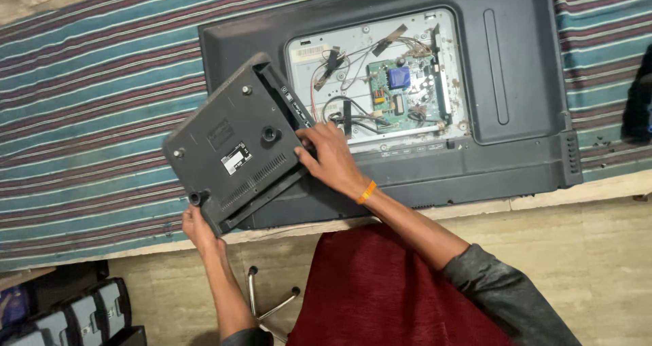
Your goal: The person uses a power drill to remove screws from the back cover of a television, then detaches the cover and disconnects internal cables. They proceed to remove the main circuit board from the chassis.
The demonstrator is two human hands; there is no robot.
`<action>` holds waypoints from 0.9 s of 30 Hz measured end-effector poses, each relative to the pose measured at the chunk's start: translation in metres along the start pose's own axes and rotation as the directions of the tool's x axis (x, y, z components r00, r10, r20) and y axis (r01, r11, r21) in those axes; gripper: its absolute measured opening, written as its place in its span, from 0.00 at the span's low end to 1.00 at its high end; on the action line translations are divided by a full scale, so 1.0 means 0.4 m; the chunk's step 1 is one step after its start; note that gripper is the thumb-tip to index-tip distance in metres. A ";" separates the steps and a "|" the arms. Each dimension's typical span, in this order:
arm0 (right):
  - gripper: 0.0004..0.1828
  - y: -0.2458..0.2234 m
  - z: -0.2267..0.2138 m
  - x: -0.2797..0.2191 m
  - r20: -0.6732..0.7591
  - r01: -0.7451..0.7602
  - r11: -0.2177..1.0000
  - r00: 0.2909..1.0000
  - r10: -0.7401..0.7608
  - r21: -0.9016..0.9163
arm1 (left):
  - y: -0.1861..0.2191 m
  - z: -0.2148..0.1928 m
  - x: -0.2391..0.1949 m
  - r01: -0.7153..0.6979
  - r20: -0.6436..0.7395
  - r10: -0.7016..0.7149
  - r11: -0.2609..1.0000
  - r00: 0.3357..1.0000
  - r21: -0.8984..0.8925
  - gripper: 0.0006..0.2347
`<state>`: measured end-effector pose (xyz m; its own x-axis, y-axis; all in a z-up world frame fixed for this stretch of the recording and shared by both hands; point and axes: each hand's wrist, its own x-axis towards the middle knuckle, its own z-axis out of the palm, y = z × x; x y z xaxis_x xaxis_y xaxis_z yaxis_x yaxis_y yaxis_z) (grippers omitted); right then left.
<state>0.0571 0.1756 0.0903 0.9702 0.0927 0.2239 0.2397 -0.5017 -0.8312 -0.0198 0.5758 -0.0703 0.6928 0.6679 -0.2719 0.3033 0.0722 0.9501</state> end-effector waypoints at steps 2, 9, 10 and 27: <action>0.15 0.002 -0.004 0.000 0.006 0.033 0.999 0.999 -0.033 -0.020 | -0.026 0.009 -0.009 0.032 0.031 -0.030 0.999 0.999 -0.037 0.09; 0.17 0.044 -0.087 -0.090 -0.095 0.112 0.992 0.990 -0.107 0.056 | -0.014 -0.006 0.008 0.018 0.083 -0.026 0.995 0.996 0.098 0.10; 0.15 0.067 -0.115 -0.111 -0.150 0.087 0.996 0.985 -0.087 -0.010 | -0.001 -0.013 0.012 -0.027 0.113 0.011 0.990 0.994 0.139 0.11; 0.36 0.329 -0.402 -0.174 -0.130 -0.124 0.802 0.990 0.058 -0.584 | 0.084 0.043 0.074 0.025 0.074 -0.032 0.995 0.997 0.096 0.14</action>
<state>0.0156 -0.0351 0.0472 0.9696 -0.0495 0.2396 0.0515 -0.9162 -0.3974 0.0223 0.5851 -0.0489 0.7291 0.6086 -0.3131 0.3820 0.0178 0.9240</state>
